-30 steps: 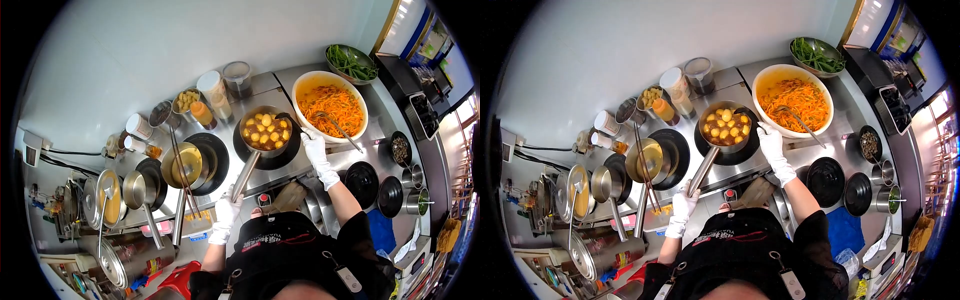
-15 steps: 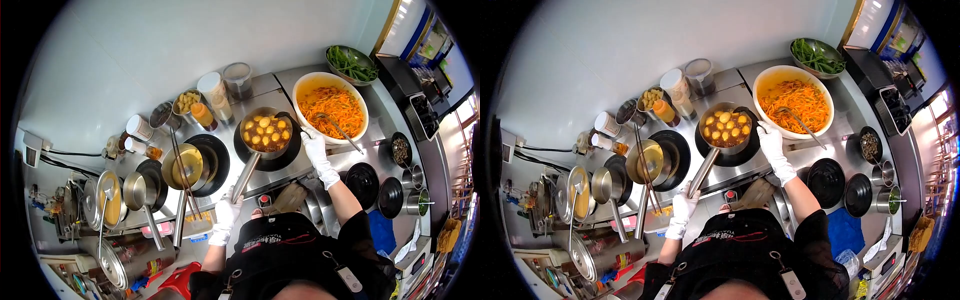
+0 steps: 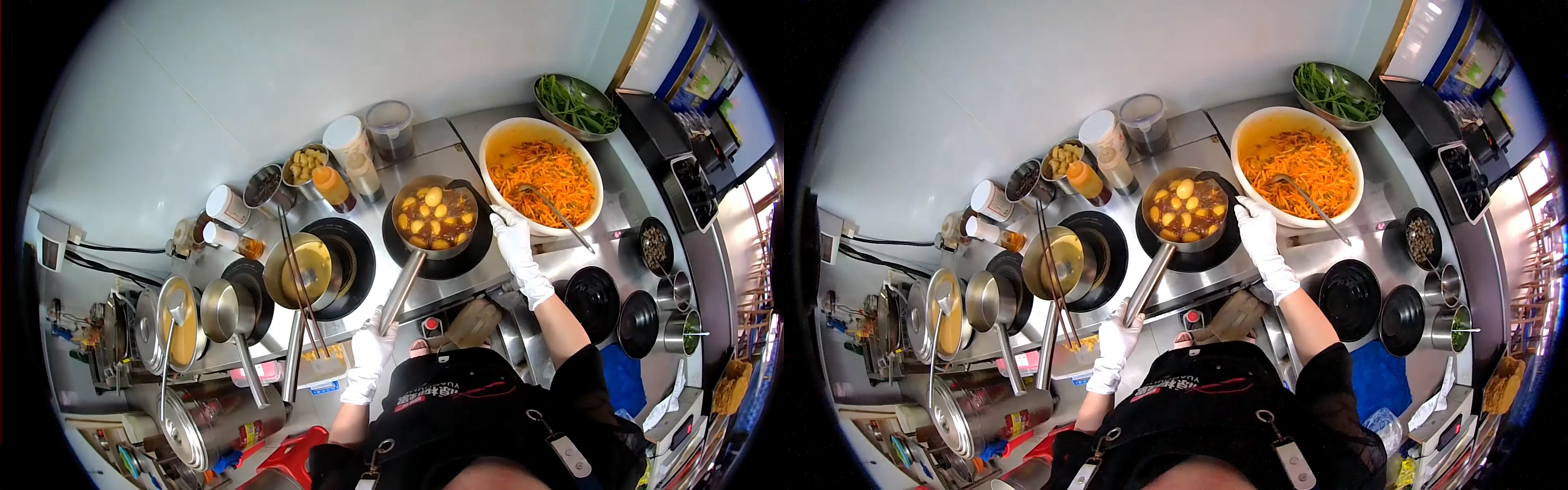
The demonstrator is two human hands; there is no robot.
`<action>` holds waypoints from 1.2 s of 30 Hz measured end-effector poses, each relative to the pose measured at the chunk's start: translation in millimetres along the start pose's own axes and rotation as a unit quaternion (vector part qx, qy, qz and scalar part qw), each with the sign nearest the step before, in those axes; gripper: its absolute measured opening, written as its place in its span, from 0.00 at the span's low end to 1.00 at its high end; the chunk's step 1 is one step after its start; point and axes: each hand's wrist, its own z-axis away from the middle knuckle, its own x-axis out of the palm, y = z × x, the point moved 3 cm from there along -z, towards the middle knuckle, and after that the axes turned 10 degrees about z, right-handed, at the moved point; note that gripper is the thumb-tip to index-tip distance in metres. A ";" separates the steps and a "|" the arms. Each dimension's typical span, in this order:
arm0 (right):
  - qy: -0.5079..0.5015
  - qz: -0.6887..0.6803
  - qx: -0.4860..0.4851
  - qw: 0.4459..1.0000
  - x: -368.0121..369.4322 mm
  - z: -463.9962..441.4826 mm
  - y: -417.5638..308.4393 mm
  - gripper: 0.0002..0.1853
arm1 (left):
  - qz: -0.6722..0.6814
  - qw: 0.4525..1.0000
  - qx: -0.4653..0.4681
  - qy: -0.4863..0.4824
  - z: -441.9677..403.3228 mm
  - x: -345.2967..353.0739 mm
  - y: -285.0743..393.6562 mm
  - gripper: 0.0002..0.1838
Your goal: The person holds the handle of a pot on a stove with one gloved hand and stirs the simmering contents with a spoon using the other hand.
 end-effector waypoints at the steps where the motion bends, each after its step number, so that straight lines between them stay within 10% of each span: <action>1: -0.009 0.004 0.015 1.000 -0.1 0.5 -1.0 0.15 | 0.000 1.000 0.000 0.000 -0.4 0.2 1.0 0.28; 15: -0.048 -0.038 0.081 0.995 -1.0 0.0 10.8 0.14 | -0.015 0.999 -0.042 -0.017 7.4 -7.9 -2.7 0.27; 20: 0.035 0.151 -0.085 0.984 10.9 7.6 14.8 0.14 | -0.015 0.999 -0.041 -0.012 8.6 -6.1 -4.4 0.27; 36: -0.011 0.298 -0.048 0.953 34.2 23.7 -3.5 0.15 | -0.009 1.000 -0.021 0.000 10.1 -6.7 -2.9 0.27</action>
